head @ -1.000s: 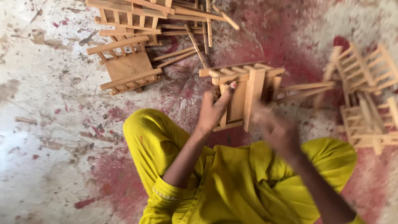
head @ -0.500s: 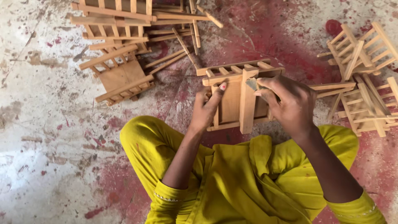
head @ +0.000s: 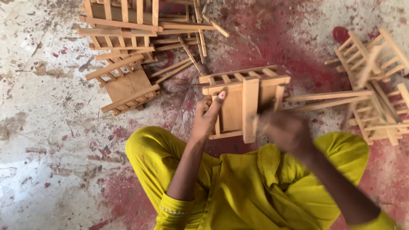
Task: The person sits on the floor surrounded by small wooden toy chairs and sands one chair at a time using a sanding block, rubbing the block along the chair's rails, seat, and legs, turning the chair over to reach different sides, then setting the finished chair aside and picking up the next one.
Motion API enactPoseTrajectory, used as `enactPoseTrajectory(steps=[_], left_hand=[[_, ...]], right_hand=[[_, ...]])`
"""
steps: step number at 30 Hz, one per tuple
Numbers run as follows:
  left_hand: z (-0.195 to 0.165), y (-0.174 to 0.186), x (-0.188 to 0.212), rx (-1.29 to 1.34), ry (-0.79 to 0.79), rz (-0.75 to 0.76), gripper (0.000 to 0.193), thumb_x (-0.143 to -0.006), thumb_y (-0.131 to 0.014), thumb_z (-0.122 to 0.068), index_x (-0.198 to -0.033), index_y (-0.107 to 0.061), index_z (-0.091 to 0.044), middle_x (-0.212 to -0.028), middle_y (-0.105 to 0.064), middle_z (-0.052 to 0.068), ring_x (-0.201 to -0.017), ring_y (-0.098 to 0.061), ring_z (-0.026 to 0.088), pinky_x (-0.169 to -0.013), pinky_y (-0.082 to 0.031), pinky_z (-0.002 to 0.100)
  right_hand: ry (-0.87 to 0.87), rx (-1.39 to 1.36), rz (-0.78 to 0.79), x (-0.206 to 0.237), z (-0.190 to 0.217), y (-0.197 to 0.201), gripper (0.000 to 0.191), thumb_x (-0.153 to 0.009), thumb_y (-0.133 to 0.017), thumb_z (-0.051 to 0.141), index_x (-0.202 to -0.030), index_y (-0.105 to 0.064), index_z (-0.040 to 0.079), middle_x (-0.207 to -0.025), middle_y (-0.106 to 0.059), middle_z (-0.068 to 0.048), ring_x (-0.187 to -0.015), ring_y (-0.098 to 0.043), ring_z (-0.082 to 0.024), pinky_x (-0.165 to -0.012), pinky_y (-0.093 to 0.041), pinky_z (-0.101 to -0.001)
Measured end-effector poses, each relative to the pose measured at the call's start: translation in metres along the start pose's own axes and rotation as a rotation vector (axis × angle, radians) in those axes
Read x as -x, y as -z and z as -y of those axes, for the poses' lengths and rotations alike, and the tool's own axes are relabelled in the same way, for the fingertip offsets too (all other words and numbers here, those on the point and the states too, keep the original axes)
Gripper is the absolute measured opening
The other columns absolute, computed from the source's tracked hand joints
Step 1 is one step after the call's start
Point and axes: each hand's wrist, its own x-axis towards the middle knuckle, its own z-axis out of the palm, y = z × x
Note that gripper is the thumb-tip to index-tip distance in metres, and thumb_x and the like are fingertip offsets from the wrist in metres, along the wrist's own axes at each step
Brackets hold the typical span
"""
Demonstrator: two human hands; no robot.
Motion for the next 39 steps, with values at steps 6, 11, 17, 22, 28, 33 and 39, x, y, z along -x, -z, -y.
enactPoseTrajectory(steps=[6, 11, 17, 22, 28, 33, 39], left_hand=[[-0.005, -0.006, 0.006, -0.046, 0.037, 0.065, 0.041, -0.101, -0.062, -0.044, -0.091, -0.069, -0.005, -0.066, -0.039, -0.012, -0.058, -0.031, 0.003, -0.05, -0.023, 0.027], [0.009, -0.004, 0.001, -0.159, 0.055, 0.054, 0.048, -0.103, -0.06, -0.047, -0.087, -0.067, -0.002, -0.061, -0.041, -0.01, -0.052, -0.035, 0.008, -0.047, -0.026, 0.028], [0.019, -0.004, 0.009, -0.18, 0.048, -0.027, 0.043, -0.101, -0.064, -0.044, -0.102, -0.068, -0.001, -0.076, -0.048, -0.008, -0.066, -0.042, 0.007, -0.056, -0.037, 0.028], [0.003, -0.002, 0.008, -0.152, -0.018, -0.065, 0.04, -0.102, -0.064, -0.041, -0.112, -0.069, -0.002, -0.075, -0.055, -0.011, -0.064, -0.048, 0.002, -0.054, -0.04, 0.024], [-0.007, -0.006, 0.011, -0.221, 0.057, 0.017, 0.04, -0.102, -0.063, -0.042, -0.101, -0.075, -0.004, -0.063, -0.043, -0.01, -0.054, -0.036, 0.004, -0.047, -0.026, 0.026], [0.005, -0.002, 0.006, -0.075, 0.054, -0.027, 0.041, -0.102, -0.064, -0.042, -0.096, -0.071, -0.002, -0.068, -0.048, -0.009, -0.059, -0.039, 0.005, -0.05, -0.029, 0.026], [0.022, -0.003, 0.007, -0.223, 0.027, -0.008, 0.046, -0.102, -0.061, -0.047, -0.095, -0.07, -0.003, -0.071, -0.046, -0.008, -0.063, -0.041, 0.008, -0.055, -0.033, 0.028]], right_hand=[[-0.084, 0.13, -0.101, -0.004, -0.009, 0.0, 0.014, -0.105, -0.064, 0.001, -0.101, -0.077, 0.007, -0.094, -0.076, -0.009, -0.075, -0.073, -0.018, -0.059, -0.059, -0.0313], [-0.041, 0.093, -0.047, 0.011, -0.015, -0.006, 0.013, -0.107, -0.065, 0.014, -0.099, -0.074, 0.013, -0.092, -0.076, -0.006, -0.076, -0.074, -0.017, -0.06, -0.061, -0.0275], [-0.171, 0.068, -0.207, 0.006, -0.008, -0.005, 0.014, -0.109, -0.065, 0.003, -0.107, -0.078, 0.008, -0.094, -0.078, -0.009, -0.07, -0.072, -0.016, -0.055, -0.056, -0.0285], [-0.06, 0.097, 0.029, 0.003, 0.008, 0.011, 0.021, -0.105, -0.058, 0.009, -0.107, -0.076, 0.02, -0.092, -0.075, -0.003, -0.076, -0.073, -0.02, -0.064, -0.061, -0.0341], [-0.149, 0.061, -0.101, 0.007, -0.002, 0.005, 0.025, -0.105, -0.06, 0.0, -0.113, -0.079, 0.013, -0.098, -0.079, -0.007, -0.077, -0.071, -0.014, -0.06, -0.057, -0.0306], [0.034, 0.172, 0.071, 0.016, -0.001, 0.006, 0.02, -0.097, -0.067, 0.011, -0.103, -0.08, 0.025, -0.093, -0.077, -0.002, -0.077, -0.072, -0.016, -0.065, -0.061, -0.0315], [-0.147, 0.14, -0.051, 0.024, 0.004, 0.005, 0.02, -0.106, -0.064, 0.006, -0.112, -0.078, 0.019, -0.104, -0.077, -0.003, -0.082, -0.073, -0.016, -0.065, -0.058, -0.0283]])
